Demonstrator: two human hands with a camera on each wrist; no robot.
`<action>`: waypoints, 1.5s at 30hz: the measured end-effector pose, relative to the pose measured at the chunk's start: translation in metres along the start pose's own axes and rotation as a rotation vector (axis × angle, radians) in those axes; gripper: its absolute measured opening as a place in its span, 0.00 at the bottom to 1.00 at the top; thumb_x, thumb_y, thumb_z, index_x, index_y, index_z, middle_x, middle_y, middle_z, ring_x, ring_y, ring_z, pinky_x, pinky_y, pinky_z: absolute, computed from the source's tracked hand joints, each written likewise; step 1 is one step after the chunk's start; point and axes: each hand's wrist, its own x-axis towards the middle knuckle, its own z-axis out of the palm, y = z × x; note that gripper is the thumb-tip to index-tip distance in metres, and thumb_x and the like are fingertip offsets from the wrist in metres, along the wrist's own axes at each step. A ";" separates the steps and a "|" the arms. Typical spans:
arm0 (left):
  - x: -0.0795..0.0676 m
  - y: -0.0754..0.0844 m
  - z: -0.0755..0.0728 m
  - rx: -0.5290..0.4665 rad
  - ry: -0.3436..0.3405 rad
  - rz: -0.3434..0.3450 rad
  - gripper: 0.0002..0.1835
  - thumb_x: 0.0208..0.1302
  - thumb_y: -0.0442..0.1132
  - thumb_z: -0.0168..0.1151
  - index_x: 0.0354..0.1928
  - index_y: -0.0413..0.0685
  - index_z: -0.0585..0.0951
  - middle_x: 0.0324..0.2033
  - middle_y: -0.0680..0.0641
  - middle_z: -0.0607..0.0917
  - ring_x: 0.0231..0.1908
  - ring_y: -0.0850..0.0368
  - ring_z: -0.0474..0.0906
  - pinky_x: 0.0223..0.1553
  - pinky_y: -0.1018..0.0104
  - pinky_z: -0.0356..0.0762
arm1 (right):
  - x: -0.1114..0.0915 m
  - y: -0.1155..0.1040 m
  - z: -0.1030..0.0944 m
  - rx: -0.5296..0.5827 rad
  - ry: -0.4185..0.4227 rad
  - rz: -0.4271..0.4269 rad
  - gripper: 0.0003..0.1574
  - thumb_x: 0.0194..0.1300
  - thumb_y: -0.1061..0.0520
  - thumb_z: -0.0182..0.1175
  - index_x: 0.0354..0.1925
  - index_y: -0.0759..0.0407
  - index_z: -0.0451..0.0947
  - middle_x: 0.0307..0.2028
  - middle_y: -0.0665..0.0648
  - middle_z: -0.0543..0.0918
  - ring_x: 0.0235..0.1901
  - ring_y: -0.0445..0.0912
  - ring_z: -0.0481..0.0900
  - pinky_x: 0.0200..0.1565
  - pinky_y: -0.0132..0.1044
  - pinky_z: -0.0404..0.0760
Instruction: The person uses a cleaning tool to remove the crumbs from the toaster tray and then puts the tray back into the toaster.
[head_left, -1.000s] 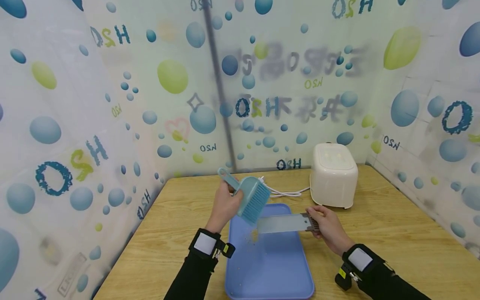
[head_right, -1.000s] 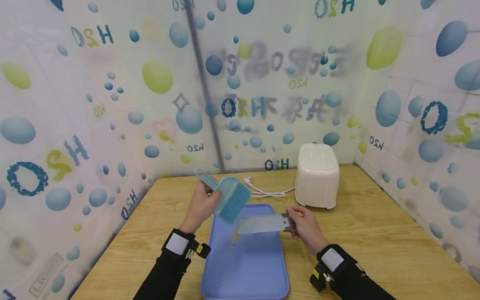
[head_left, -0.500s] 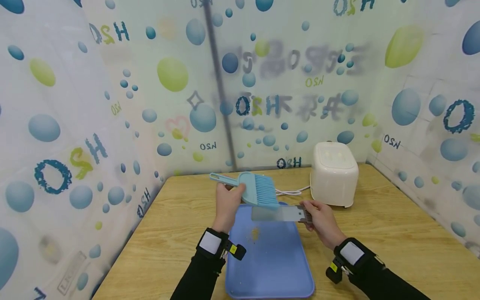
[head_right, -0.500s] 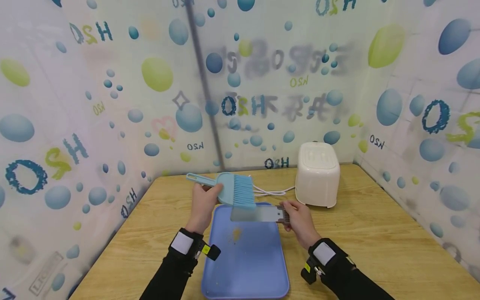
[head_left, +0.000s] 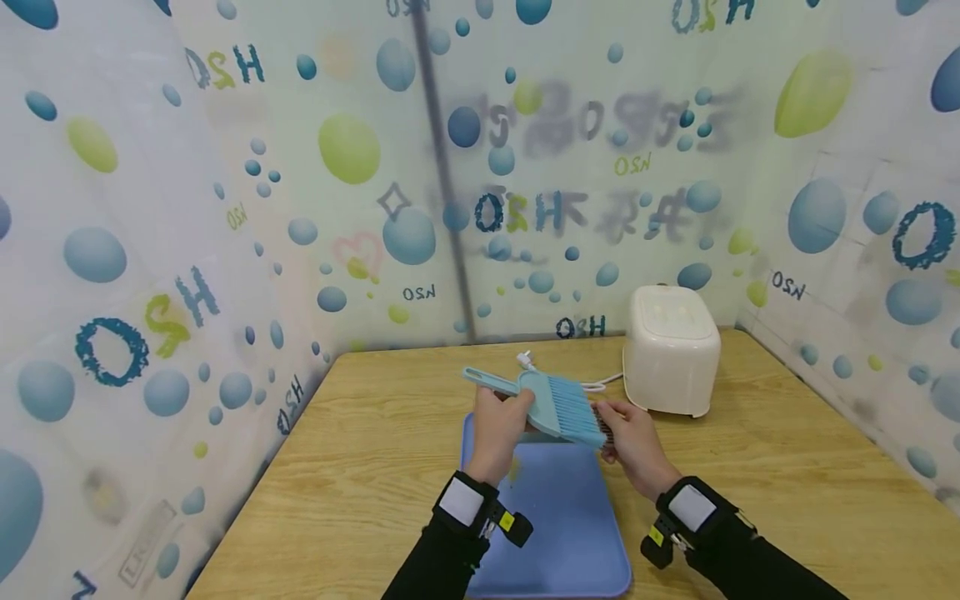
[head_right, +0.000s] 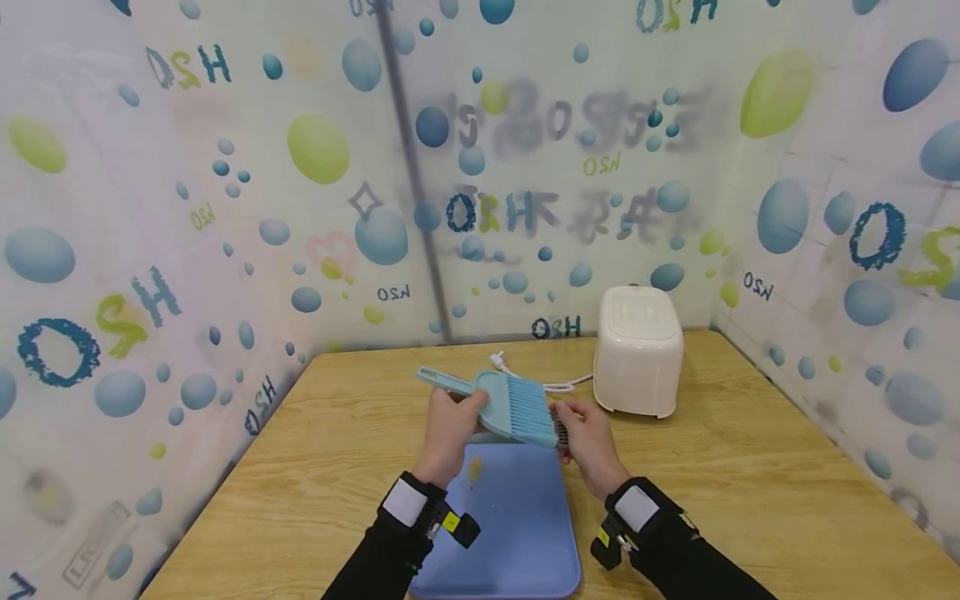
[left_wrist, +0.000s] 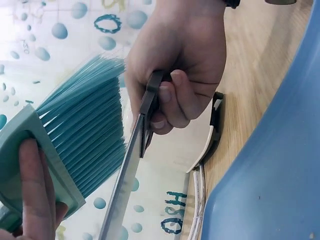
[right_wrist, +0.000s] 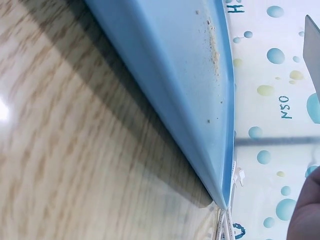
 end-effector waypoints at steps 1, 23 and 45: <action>-0.001 -0.001 0.002 0.003 0.001 -0.005 0.20 0.64 0.29 0.59 0.57 0.37 0.69 0.46 0.38 0.84 0.39 0.48 0.88 0.33 0.58 0.87 | 0.000 0.000 0.000 0.003 0.004 0.001 0.22 0.81 0.51 0.48 0.56 0.70 0.72 0.29 0.52 0.77 0.19 0.41 0.71 0.20 0.31 0.70; -0.006 -0.008 0.010 0.161 -0.053 0.013 0.20 0.65 0.32 0.60 0.57 0.42 0.68 0.46 0.42 0.83 0.32 0.52 0.89 0.28 0.59 0.87 | -0.003 -0.003 -0.007 -0.060 0.002 0.022 0.24 0.82 0.49 0.46 0.64 0.64 0.60 0.37 0.54 0.75 0.22 0.42 0.72 0.19 0.31 0.71; -0.004 0.000 0.004 0.279 -0.059 0.033 0.25 0.62 0.31 0.60 0.60 0.40 0.66 0.55 0.34 0.80 0.25 0.53 0.88 0.23 0.60 0.86 | -0.004 -0.002 -0.009 -0.024 -0.021 0.004 0.23 0.82 0.49 0.46 0.62 0.64 0.59 0.30 0.55 0.77 0.20 0.42 0.72 0.21 0.31 0.71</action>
